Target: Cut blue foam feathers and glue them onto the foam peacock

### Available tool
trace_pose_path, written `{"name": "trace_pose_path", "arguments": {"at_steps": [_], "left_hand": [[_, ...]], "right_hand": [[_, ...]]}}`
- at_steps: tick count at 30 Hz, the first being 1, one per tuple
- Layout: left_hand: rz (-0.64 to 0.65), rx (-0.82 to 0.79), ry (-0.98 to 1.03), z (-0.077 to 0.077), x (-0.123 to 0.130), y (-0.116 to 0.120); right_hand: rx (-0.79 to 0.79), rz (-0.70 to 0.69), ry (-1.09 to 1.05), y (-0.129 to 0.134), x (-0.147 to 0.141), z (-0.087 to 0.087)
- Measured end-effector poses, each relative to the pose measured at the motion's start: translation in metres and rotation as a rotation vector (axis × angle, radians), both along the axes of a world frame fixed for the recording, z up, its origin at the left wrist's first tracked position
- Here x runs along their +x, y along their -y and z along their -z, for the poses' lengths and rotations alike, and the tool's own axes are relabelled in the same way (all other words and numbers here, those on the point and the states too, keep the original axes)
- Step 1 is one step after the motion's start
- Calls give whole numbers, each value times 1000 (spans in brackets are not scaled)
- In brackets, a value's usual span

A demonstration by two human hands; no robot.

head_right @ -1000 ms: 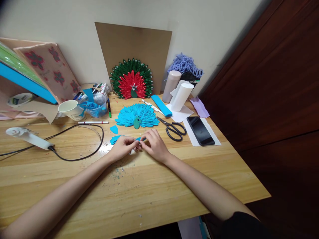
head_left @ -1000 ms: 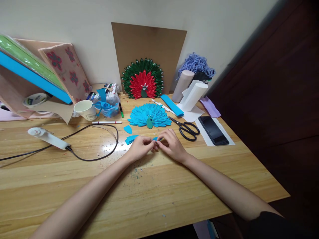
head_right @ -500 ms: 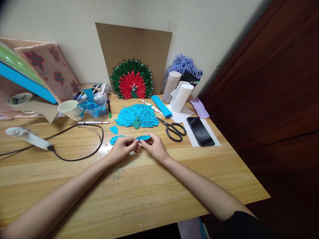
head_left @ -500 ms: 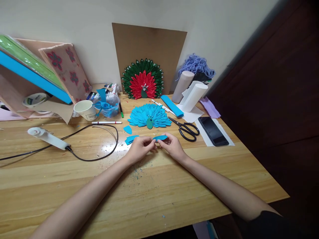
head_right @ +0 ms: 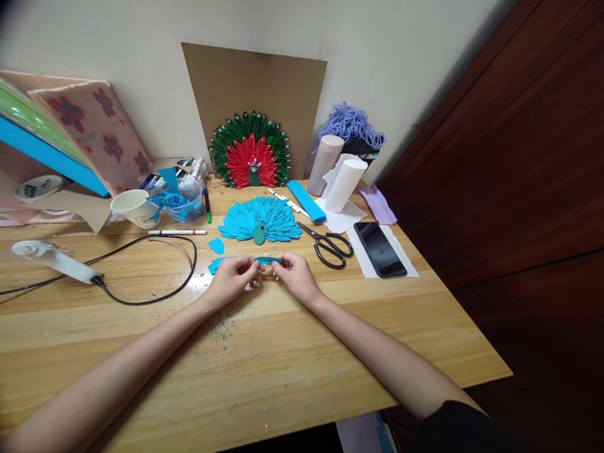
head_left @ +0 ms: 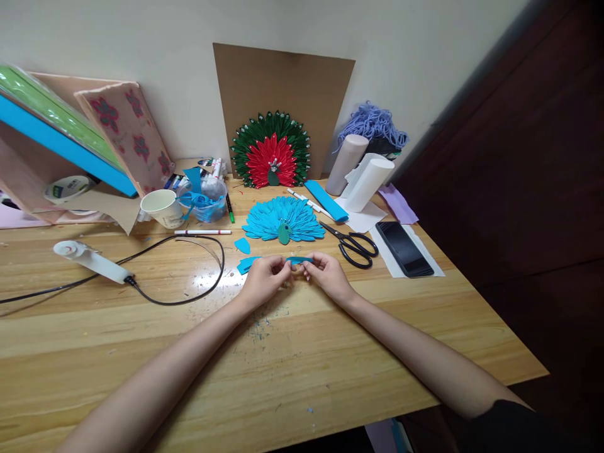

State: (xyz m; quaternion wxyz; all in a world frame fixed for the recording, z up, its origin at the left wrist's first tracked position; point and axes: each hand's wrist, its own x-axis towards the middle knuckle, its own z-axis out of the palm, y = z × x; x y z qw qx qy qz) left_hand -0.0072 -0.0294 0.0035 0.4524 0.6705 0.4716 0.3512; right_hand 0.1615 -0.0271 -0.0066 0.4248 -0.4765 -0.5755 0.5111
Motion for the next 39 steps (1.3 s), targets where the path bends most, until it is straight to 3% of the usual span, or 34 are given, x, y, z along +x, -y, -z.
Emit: {"name": "trace_pose_path", "arguments": {"at_steps": [3,5,8,11,14,25,30,34,39], "left_hand": [[-41,-12,-4,0,0,-1],[-68,-6,-9,0,-1,-1],[-68,-22,9,-1,-1,-1],[-22,-50,22,-5,-1,0],[50,-78,46,-9,-1,1],[115,-134,91,-8,-2,1],[-48,9,91,-4,-1,1],[16,195,-86,-3,-1,1],[42,156,-92,0,-2,-2]], "right_hand": [[-1,-20,13,-1,1,2],[95,32,45,-1,3,-1],[433,105,216,2,7,-9],[778,54,428,4,10,-16],[920,10,509,5,11,-16],[963,-9,555,7,6,-14],[856,36,495,2,7,-12],[770,15,458,0,8,-11],[746,-8,455,1,7,-12]]}}
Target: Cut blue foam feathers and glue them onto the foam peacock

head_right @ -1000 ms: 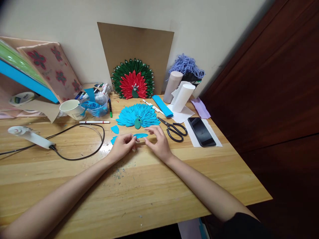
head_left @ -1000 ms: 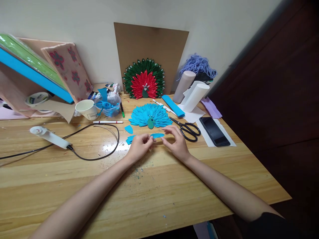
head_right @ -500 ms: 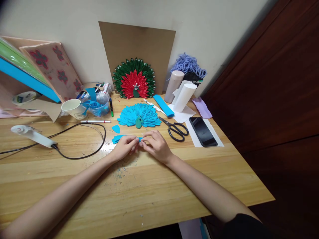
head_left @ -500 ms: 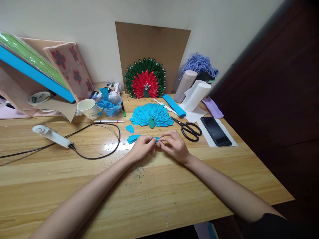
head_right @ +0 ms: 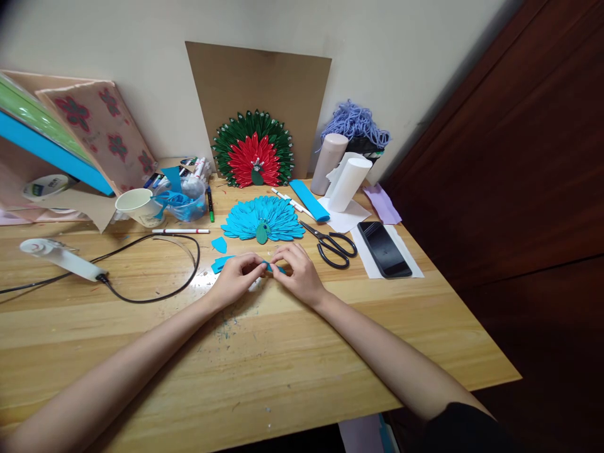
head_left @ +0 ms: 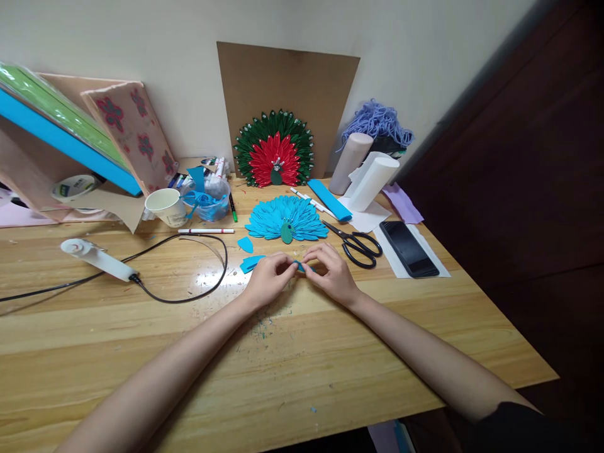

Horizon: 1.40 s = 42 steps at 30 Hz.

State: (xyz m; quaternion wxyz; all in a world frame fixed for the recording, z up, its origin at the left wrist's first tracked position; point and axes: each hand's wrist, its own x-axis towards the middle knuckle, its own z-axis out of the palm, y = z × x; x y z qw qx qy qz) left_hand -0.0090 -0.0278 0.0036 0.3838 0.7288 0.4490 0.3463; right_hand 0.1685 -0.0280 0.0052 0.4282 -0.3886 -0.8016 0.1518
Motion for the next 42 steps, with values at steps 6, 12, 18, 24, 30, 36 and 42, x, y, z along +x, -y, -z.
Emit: {"name": "trace_pose_path", "arguments": {"at_steps": [6,12,18,24,30,36,42], "left_hand": [[40,-106,100,-2,0,-2],[51,-172,169,-5,0,-2],[40,-242,189,-5,-1,-2],[-14,-116,142,-5,0,-1],[-69,184,-70,-2,0,3],[-16,293,-129,1,-1,7],[-51,298,-147,0,0,6]], "right_hand": [[50,-1,35,1,0,-1],[168,5,179,4,0,0],[235,-10,300,6,-1,-2],[10,28,117,9,-3,-5],[-391,67,-130,4,-2,2],[-579,-14,-290,1,-4,9],[-553,2,-325,1,-4,8]]}}
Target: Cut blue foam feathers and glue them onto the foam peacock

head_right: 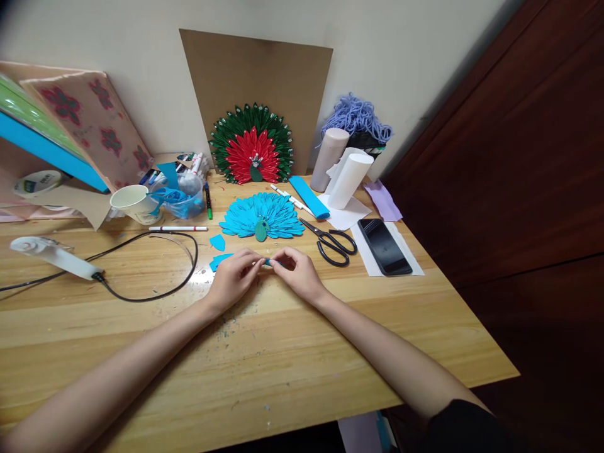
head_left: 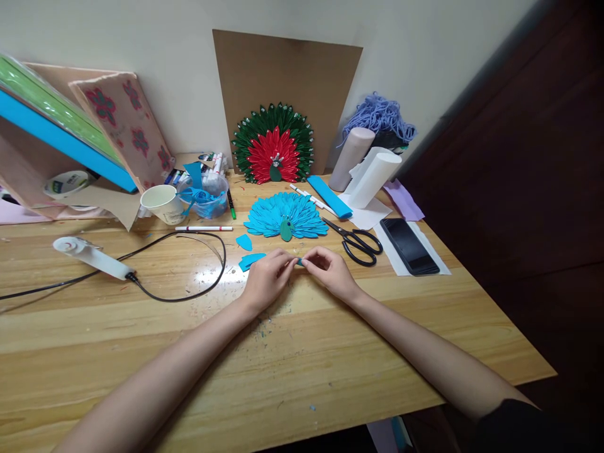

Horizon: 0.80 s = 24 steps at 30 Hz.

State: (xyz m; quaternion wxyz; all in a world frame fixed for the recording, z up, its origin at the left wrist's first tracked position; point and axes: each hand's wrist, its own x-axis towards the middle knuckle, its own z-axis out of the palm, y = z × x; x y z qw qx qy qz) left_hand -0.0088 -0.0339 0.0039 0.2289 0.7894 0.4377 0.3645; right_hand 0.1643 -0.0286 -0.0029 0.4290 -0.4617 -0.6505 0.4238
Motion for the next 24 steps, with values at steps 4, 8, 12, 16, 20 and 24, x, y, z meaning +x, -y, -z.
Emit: {"name": "trace_pose_path", "arguments": {"at_steps": [4,8,12,16,20,24], "left_hand": [[-58,-37,36,-1,1,-1],[-90,-68,65,-2,0,-2],[-113,-97,64,-3,0,-3],[-79,-117,78,-2,-1,-3],[-28,-109,77,-1,-1,-3],[-48,-135,68,-2,0,-2]], "right_hand": [[6,54,-14,-3,2,1],[24,87,9,-6,6,1],[50,68,-1,-6,8,-1],[69,17,-11,-4,8,-2],[52,2,11,-3,6,1],[135,22,87,-3,7,-2]]}}
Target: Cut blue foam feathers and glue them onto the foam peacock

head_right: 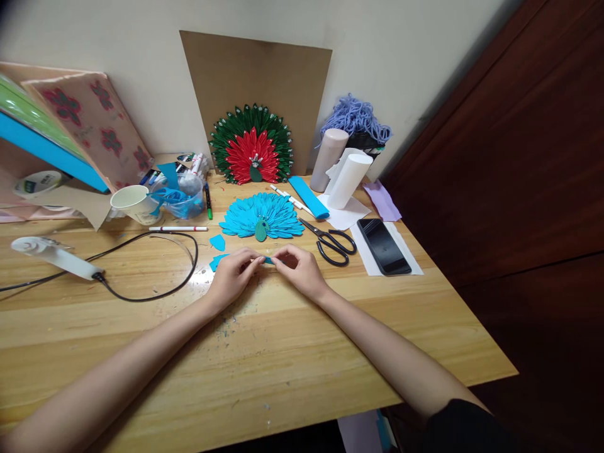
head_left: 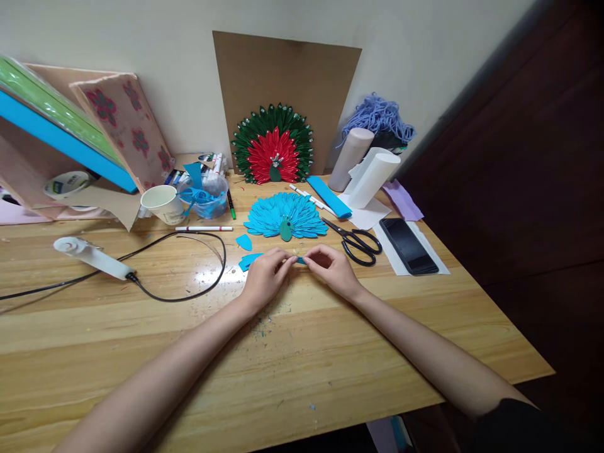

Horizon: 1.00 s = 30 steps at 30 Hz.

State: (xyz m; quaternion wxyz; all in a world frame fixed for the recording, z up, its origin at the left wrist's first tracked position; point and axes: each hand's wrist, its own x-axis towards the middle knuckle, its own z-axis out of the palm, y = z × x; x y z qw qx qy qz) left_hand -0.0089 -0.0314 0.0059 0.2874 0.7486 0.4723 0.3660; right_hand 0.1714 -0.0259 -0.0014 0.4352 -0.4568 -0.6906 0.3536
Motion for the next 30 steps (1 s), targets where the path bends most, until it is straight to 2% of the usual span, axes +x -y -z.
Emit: {"name": "trace_pose_path", "arguments": {"at_steps": [3,6,9,13,18,21,26,30], "left_hand": [[-29,-151,46,-1,0,0],[53,-306,135,-3,0,-1],[126,-368,201,-4,1,-1],[145,-394,263,-3,0,-2],[167,-369,279,-1,0,-3],[158,-345,236,-2,-1,-4],[170,-321,193,-7,0,-3],[170,-330,199,-9,1,-3]], "right_hand": [[234,39,123,1,2,-6],[449,10,250,3,5,-10],[537,-49,329,5,5,-9],[549,-67,360,6,4,-7],[407,-55,262,5,3,-12],[217,-57,130,5,0,-12],[-186,-73,-225,3,-3,-4],[-319,-35,-294,0,-5,-1]]}}
